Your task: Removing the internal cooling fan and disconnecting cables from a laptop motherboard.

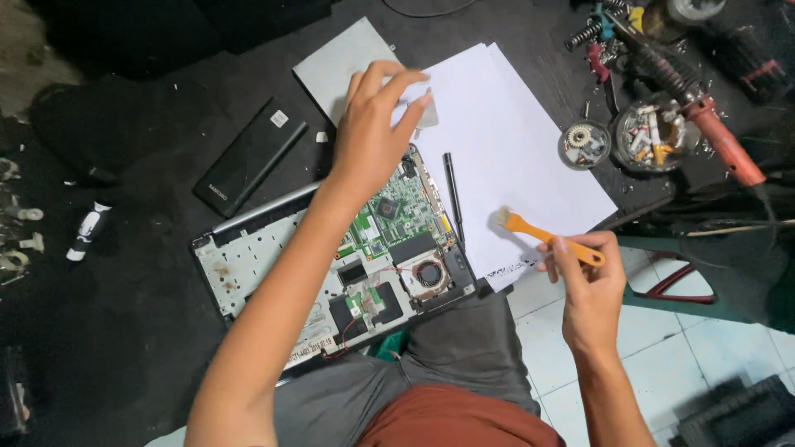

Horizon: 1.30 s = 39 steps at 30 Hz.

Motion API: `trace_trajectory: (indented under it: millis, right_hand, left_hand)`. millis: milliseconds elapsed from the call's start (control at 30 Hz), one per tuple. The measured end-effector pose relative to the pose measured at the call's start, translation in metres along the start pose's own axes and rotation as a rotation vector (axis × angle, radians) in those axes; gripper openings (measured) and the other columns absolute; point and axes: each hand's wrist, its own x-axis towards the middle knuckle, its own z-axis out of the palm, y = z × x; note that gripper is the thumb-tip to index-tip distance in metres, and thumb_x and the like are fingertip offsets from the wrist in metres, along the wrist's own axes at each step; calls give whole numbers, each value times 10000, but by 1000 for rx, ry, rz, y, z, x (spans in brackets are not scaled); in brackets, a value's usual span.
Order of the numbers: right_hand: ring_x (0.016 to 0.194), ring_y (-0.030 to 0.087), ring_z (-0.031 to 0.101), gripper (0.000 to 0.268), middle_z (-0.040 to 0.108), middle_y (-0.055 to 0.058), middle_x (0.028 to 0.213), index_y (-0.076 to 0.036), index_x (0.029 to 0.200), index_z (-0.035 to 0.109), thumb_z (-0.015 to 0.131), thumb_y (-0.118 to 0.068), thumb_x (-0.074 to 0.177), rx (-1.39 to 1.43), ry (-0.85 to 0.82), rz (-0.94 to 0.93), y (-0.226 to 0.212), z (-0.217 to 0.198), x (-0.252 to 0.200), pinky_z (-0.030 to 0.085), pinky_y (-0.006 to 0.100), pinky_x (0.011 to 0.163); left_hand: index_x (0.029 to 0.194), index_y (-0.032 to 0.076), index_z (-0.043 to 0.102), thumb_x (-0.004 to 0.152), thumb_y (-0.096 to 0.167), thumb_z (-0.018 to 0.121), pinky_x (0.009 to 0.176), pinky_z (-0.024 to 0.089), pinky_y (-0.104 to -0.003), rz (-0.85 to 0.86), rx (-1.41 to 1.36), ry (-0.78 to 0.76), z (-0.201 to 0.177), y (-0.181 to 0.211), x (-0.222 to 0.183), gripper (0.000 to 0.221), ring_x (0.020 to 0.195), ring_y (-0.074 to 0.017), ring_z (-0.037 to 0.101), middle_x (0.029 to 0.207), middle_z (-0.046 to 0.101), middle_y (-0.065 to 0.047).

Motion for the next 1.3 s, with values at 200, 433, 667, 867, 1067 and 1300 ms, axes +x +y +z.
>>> trace_trajectory:
  millis: [200,433,667,867,1067,1300]
  right_hand:
    - [630,178,644,109,704,201,860,-13,1103,548,621,-87,1074,-41,-117,-104,9,-2,28,445,229,564]
    - [871,165,747,175,687,122,869,-92,1158,509,655,-102,1063,-110,-176,-102,-15,20,58,468,190,659]
    - [1184,354,486,234,501,198,1213,11,1254,551,624,-58,1043,-589,-74,-784,-13,45,26,380,455,1055]
    - [1059,274,628,130,652,128,1111,-45,1106,679,621,-137,1035,-515,-444,-762,12,70,14,434,397,963]
    - [1087,302,608,97,627,151,1131,-36,1056,698,641,-105,1020,-495,-428,-796,22,68,17,464,410,946]
    - [1071,309,606,103,619,161,1141,-41,1070,731,674,-94,1002,-500,-445,-833,25,68,19,471,415,946]
  left_hand:
    - [1148,49,736,1048,238,595,893,520,-500,-143,-221,-238,-64,63,-85,257,1028,-393,673,1058,699,-177]
    - [1165,116,714,980,236,635,1000,475,-417,-322,-80,-144,-54,77,-185,234,1112,-219,592,1145,615,-37]
    - [1273,91,673,1015,220,625,1180,355,-563,-206,-147,-24,-14,87,-175,293,1382,-314,477,1435,514,-87]
    - [1348,85,591,1019,285,625,1242,308,-579,-185,-95,-76,-1,88,-167,387,1519,-350,345,1571,398,-113]
    - [1324,113,622,1009,336,628,1231,317,-585,-186,-34,-93,2,88,-166,386,1510,-352,352,1567,401,-136]
    - [1366,115,605,1002,350,646,1242,310,-595,-178,-14,-108,4,87,-167,435,1520,-354,346,1587,384,-139]
